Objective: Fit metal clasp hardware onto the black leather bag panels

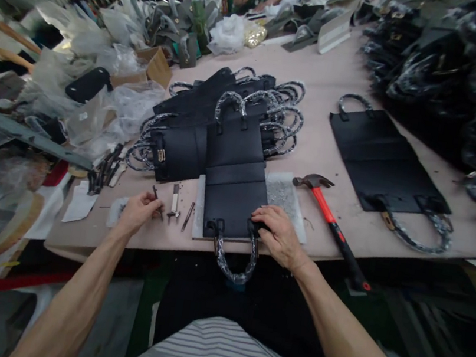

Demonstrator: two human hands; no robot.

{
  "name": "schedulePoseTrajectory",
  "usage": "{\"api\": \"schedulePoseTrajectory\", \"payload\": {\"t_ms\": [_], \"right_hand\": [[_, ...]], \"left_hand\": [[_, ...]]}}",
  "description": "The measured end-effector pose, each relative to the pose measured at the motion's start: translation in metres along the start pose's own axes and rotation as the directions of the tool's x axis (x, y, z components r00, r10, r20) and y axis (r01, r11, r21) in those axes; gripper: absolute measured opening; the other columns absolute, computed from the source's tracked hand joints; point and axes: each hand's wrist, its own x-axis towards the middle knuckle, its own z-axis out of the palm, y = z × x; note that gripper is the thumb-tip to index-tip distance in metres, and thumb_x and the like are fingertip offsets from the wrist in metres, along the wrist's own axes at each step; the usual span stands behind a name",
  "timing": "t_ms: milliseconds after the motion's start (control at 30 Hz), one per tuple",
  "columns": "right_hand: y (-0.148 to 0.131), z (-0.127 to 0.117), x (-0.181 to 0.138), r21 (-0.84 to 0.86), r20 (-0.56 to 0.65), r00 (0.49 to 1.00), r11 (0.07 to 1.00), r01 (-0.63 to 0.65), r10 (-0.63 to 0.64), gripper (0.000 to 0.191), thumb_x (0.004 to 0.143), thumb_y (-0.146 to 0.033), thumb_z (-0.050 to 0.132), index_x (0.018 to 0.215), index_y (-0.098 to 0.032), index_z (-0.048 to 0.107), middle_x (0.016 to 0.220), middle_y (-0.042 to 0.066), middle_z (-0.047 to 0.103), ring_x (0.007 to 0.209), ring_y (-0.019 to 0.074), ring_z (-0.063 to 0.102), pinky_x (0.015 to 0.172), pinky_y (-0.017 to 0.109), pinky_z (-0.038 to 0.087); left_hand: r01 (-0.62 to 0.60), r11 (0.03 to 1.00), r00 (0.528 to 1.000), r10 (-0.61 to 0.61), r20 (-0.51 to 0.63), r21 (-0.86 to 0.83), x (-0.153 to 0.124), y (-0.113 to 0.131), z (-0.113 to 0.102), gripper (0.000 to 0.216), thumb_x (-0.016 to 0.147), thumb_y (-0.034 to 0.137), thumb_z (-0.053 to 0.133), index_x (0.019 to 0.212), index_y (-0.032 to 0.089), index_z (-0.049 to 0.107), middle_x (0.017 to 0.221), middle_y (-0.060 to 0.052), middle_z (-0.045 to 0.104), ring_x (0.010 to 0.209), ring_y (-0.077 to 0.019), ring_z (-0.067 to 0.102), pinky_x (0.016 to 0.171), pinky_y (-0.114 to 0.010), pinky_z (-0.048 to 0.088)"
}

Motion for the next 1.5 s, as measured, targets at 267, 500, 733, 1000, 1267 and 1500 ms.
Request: {"api": "schedulePoseTrajectory", "payload": {"t_ms": [267, 500, 733, 1000, 1267, 1500], "right_hand": [[-0.001, 0.001, -0.001, -0.003, -0.008, 1.0, 1.0, -0.025, 0.024, 0.03, 0.087, -0.015, 0.051, 0.11, -0.025, 0.068, 0.116, 0.006, 0.07, 0.115, 0.0275, 0.059, 0.109, 0.058, 0.04], [-0.003, 0.0, 0.001, -0.014, -0.009, 1.0, 1.0, -0.025, 0.025, 0.031, 0.086, -0.014, 0.051, 0.11, -0.025, 0.068, 0.115, 0.006, 0.07, 0.114, 0.0269, 0.06, 0.108, 0.056, 0.041], [-0.003, 0.001, 0.001, -0.021, -0.016, 0.999, 0.999, -0.039, 0.039, 0.031, 0.086, -0.014, 0.05, 0.109, -0.025, 0.068, 0.113, 0.006, 0.07, 0.113, 0.027, 0.06, 0.107, 0.057, 0.042], [-0.004, 0.0, 0.002, -0.037, -0.012, 1.0, 0.999, -0.02, 0.019, 0.031, 0.086, -0.012, 0.049, 0.109, -0.025, 0.066, 0.114, 0.006, 0.069, 0.113, 0.0266, 0.06, 0.107, 0.057, 0.042], [-0.005, 0.0, 0.003, -0.034, -0.03, 0.999, 0.999, -0.015, 0.014, 0.03, 0.085, -0.013, 0.05, 0.108, -0.025, 0.066, 0.112, 0.005, 0.07, 0.111, 0.0264, 0.061, 0.106, 0.056, 0.043], [-0.003, 0.0, 0.002, -0.046, -0.025, 1.0, 0.999, -0.003, 0.001, 0.031, 0.084, -0.011, 0.05, 0.108, -0.023, 0.065, 0.113, 0.007, 0.069, 0.112, 0.0265, 0.059, 0.106, 0.056, 0.042]], "left_hand": [[-0.116, 0.764, 0.983, 0.179, 0.035, -0.635, -0.041, 0.044, 0.053, 0.059, 0.068, 0.043, 0.085, 0.113, 0.018, 0.057, 0.091, -0.005, 0.075, 0.085, -0.0221, 0.076, 0.078, -0.037, 0.063], [-0.214, 0.665, 0.898, 0.422, 0.123, -0.715, -0.077, 0.061, 0.131, 0.031, 0.083, 0.037, 0.078, 0.1, 0.018, 0.061, 0.099, -0.007, 0.077, 0.094, -0.0225, 0.076, 0.093, -0.043, 0.062], [-0.35, 0.72, 0.86, 0.501, 0.099, -0.599, -0.092, 0.054, 0.144, 0.016, 0.092, 0.027, 0.066, 0.104, 0.018, 0.061, 0.103, -0.008, 0.076, 0.099, -0.0211, 0.075, 0.094, -0.039, 0.061], [-0.48, 0.771, 0.829, 0.555, 0.071, -0.42, -0.095, 0.041, 0.144, 0.019, 0.092, 0.025, 0.067, 0.109, 0.018, 0.066, 0.106, -0.008, 0.076, 0.098, -0.0198, 0.074, 0.092, -0.034, 0.061], [-0.52, 0.781, 0.83, 0.557, 0.011, -0.347, -0.094, 0.034, 0.149, 0.016, 0.093, 0.029, 0.066, 0.106, 0.019, 0.068, 0.104, -0.007, 0.077, 0.1, -0.0206, 0.074, 0.096, -0.037, 0.059], [-0.556, 0.75, 0.805, 0.594, -0.007, -0.358, -0.094, 0.031, 0.152, 0.017, 0.093, 0.028, 0.067, 0.107, 0.018, 0.065, 0.102, -0.007, 0.077, 0.098, -0.0201, 0.075, 0.094, -0.036, 0.06]]}}
